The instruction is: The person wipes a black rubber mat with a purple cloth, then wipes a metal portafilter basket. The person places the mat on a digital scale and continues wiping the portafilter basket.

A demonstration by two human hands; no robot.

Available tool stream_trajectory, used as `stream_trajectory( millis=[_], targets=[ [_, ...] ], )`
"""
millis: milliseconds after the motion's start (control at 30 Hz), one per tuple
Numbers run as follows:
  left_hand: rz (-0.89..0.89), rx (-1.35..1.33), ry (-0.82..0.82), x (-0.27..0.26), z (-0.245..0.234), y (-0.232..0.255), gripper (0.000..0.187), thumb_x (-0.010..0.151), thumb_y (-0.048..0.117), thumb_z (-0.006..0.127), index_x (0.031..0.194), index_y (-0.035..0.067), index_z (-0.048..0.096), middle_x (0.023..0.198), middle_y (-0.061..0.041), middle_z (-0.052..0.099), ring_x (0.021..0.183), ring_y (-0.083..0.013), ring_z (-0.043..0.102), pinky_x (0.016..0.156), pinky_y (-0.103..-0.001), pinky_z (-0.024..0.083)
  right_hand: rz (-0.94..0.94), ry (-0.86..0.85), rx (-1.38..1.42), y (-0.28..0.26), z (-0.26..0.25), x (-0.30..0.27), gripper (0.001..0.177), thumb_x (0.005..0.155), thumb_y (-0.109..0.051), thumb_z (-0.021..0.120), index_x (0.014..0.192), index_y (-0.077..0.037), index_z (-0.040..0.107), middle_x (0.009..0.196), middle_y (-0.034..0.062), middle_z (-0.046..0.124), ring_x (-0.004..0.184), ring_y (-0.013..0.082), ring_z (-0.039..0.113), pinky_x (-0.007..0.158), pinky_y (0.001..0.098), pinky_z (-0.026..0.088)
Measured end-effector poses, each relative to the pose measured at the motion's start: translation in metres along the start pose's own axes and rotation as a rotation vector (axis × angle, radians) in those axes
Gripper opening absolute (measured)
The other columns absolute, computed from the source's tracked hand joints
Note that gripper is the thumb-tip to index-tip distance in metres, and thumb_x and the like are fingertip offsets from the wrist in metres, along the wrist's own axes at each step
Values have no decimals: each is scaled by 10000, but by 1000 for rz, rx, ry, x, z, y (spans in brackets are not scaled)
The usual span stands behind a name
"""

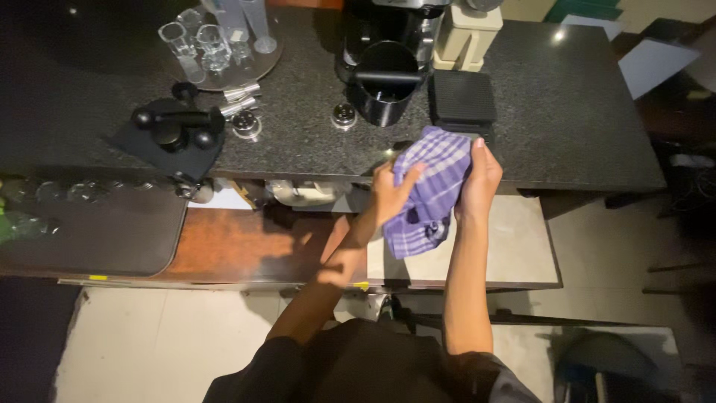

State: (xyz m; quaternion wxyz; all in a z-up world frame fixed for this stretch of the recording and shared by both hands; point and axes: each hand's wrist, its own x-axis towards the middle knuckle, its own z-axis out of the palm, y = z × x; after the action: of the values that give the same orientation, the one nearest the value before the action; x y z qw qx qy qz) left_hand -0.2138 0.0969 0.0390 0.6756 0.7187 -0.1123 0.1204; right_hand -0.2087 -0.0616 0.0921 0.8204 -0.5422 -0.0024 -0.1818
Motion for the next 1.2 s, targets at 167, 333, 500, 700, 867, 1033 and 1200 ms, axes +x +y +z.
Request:
stream_trajectory(
  millis=[167, 333, 500, 700, 867, 1033, 1200],
  targets=[
    [-109, 172, 118, -13, -61, -25, 317, 1009, 324, 678, 916, 23, 722, 744, -56, 692, 683, -166, 652, 685, -353, 522, -4, -128, -100, 43, 13, -32, 279, 1111, -243, 560, 1013, -30, 709, 994, -17, 678, 912, 63, 579, 845, 242, 471],
    [-129, -83, 190, -31, -93, -24, 312, 1020, 294, 687, 937, -5, 717, 777, -44, 646, 738, -119, 555, 685, -328, 486, 163, -257, -113, 63, 25, -64, 279, 1119, -268, 559, 1111, -10, 666, 1029, -3, 671, 915, 75, 565, 839, 263, 451],
    [-116, -341, 189, -36, -119, 19, 272, 981, 242, 666, 1110, 3, 684, 987, 20, 733, 904, -59, 655, 831, -230, 526, 297, -483, -194, 58, 48, -92, 451, 993, -330, 646, 1325, -25, 625, 1199, 23, 703, 1074, 104, 637, 964, 274, 497],
    [-100, -196, 215, -39, -140, 50, 230, 984, 187, 693, 1087, -19, 704, 905, -35, 719, 823, -76, 616, 768, -255, 524, 419, -699, -414, 67, 56, -96, 590, 905, -314, 771, 1356, 36, 623, 1227, 96, 712, 1092, 165, 649, 985, 342, 518],
    [74, -251, 397, -35, -145, 40, 254, 1003, 224, 676, 1067, -21, 700, 941, -14, 724, 851, -67, 636, 783, -249, 519, 360, -1024, -371, 69, 76, -101, 845, 757, -256, 866, 1440, -21, 428, 1330, 54, 614, 1208, 146, 584, 1043, 349, 477],
    [-122, -160, 557, -31, -153, 24, 390, 1055, 322, 637, 838, 0, 676, 707, 12, 595, 663, -78, 497, 587, -288, 398, 486, -908, -572, 93, 72, -111, 555, 890, -324, 769, 1300, 16, 612, 1108, 87, 685, 959, 164, 630, 826, 351, 523],
    [-98, -232, 493, -35, -157, 25, 227, 987, 270, 638, 908, 57, 652, 776, 10, 592, 694, -89, 499, 618, -260, 391, 348, -476, -436, 100, 64, -78, 345, 943, -234, 723, 1152, 40, 704, 932, 57, 711, 772, 161, 638, 675, 325, 514]
  ],
)
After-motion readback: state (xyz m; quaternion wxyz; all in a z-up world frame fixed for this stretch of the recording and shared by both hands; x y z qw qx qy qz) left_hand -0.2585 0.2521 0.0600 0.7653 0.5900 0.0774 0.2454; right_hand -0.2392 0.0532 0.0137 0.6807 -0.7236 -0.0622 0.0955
